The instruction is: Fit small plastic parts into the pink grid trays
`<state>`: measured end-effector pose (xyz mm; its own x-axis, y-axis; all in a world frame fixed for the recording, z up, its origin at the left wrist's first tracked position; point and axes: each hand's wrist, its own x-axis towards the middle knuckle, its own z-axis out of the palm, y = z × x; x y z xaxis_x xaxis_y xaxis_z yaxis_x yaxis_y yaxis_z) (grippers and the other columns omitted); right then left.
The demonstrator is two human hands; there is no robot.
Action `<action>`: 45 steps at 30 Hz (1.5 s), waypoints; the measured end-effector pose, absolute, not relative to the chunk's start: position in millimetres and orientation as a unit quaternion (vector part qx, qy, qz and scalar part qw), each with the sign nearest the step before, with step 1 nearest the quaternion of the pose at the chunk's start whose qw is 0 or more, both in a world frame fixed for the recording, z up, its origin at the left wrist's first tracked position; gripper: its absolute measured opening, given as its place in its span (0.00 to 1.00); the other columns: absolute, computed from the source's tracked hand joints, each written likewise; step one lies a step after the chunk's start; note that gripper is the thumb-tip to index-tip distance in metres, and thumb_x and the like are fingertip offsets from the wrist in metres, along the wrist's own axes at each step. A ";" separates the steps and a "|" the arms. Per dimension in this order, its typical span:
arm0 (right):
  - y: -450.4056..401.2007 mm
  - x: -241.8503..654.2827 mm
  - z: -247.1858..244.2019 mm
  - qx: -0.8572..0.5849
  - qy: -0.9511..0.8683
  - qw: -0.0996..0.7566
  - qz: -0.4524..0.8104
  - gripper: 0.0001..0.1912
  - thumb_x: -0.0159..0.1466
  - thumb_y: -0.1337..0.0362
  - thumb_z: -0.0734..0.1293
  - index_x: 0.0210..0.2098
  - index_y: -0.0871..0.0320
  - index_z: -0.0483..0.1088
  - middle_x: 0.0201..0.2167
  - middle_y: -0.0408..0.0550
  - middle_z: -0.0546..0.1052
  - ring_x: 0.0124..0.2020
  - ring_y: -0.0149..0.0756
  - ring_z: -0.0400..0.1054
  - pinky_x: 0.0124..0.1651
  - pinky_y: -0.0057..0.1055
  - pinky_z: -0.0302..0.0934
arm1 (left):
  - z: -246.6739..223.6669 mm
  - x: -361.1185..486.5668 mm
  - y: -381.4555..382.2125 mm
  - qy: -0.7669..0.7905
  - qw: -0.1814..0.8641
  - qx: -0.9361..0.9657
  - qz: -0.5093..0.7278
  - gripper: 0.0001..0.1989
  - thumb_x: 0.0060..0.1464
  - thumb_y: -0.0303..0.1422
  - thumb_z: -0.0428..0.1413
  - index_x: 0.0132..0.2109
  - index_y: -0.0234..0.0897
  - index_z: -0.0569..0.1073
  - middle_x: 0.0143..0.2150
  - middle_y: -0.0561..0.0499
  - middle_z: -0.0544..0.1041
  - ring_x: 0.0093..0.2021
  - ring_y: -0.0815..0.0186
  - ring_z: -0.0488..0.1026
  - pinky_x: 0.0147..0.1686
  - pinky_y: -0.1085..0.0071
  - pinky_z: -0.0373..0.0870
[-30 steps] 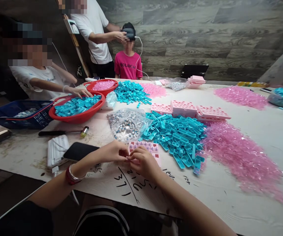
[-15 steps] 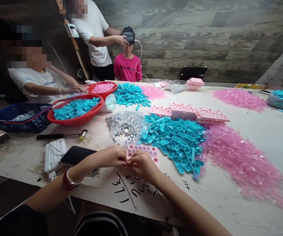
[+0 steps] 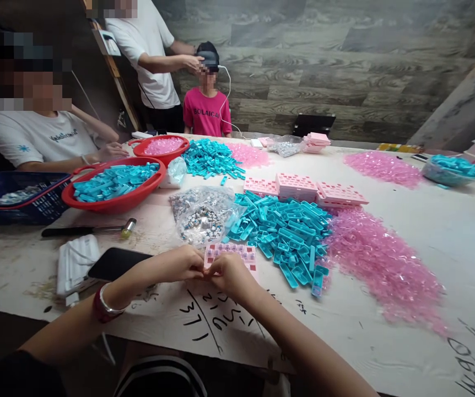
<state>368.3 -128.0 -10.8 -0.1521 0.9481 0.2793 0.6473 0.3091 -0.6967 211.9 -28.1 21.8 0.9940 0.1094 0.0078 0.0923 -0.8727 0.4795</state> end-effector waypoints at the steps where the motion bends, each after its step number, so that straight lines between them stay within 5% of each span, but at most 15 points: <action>1: -127.2 368.2 -10.3 -0.547 -0.732 0.345 0.213 0.05 0.55 0.68 0.72 0.22 0.57 0.77 0.19 0.43 0.74 0.21 0.28 0.64 0.27 0.25 0.55 | 20.2 211.2 -27.8 0.052 0.247 0.967 0.024 0.07 0.51 0.23 0.56 0.26 0.32 0.74 0.22 0.54 0.72 0.23 0.73 0.66 0.24 0.77 0.58; 17: -136.7 363.6 -13.9 -0.498 -0.764 0.384 0.146 0.07 0.58 0.71 0.69 0.25 0.58 0.75 0.23 0.45 0.75 0.26 0.32 0.67 0.29 0.26 0.61 | 19.6 209.9 -29.3 0.087 0.302 0.949 0.026 0.06 0.47 0.23 0.59 0.24 0.32 0.74 0.20 0.56 0.72 0.21 0.74 0.64 0.23 0.78 0.55; 23: -158.2 397.9 10.7 -0.508 -0.790 0.344 0.013 0.08 0.61 0.70 0.66 0.36 0.53 0.76 0.50 0.48 0.73 0.50 0.42 0.65 0.49 0.43 0.63 | 50.5 222.9 -7.7 0.200 0.214 0.948 0.127 0.11 0.55 0.29 0.52 0.28 0.33 0.76 0.25 0.52 0.74 0.26 0.70 0.67 0.28 0.76 0.59; 27: -194.9 470.7 18.1 -0.615 -0.660 0.418 -0.108 0.08 0.62 0.63 0.64 0.35 0.56 0.76 0.44 0.52 0.75 0.46 0.44 0.67 0.47 0.46 0.64 | 41.9 249.1 25.4 0.278 0.175 0.938 0.109 0.09 0.47 0.21 0.53 0.32 0.34 0.78 0.33 0.49 0.78 0.36 0.65 0.72 0.39 0.73 0.64; 33: -247.0 554.2 -4.0 -0.746 -0.504 0.406 -0.155 0.14 0.60 0.58 0.61 0.32 0.58 0.76 0.36 0.53 0.77 0.38 0.45 0.71 0.30 0.35 0.67 | 12.7 274.3 34.9 0.285 0.179 0.938 0.089 0.07 0.45 0.24 0.56 0.32 0.35 0.78 0.30 0.50 0.78 0.32 0.64 0.73 0.34 0.74 0.65; 41: -226.7 576.4 -24.1 -0.767 -0.517 0.373 -0.074 0.17 0.55 0.65 0.60 0.42 0.57 0.74 0.41 0.52 0.77 0.41 0.45 0.71 0.45 0.43 0.65 | 9.3 271.3 31.0 0.311 0.173 0.929 0.099 0.16 0.40 0.19 0.52 0.35 0.34 0.78 0.24 0.52 0.75 0.27 0.66 0.71 0.29 0.76 0.63; 45: -212.2 585.2 -25.6 -0.766 -0.519 0.376 -0.034 0.14 0.52 0.65 0.63 0.37 0.56 0.75 0.33 0.49 0.78 0.31 0.40 0.72 0.39 0.39 0.67 | 12.9 261.1 26.9 0.309 0.160 0.927 0.140 0.16 0.39 0.20 0.52 0.35 0.33 0.78 0.25 0.52 0.75 0.29 0.66 0.70 0.31 0.75 0.65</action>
<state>585.2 -212.2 -25.6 0.4580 0.7706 0.4432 0.8219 -0.1771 -0.5414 261.1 26.9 12.9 0.7697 0.6177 0.1612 0.5277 -0.7577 0.3840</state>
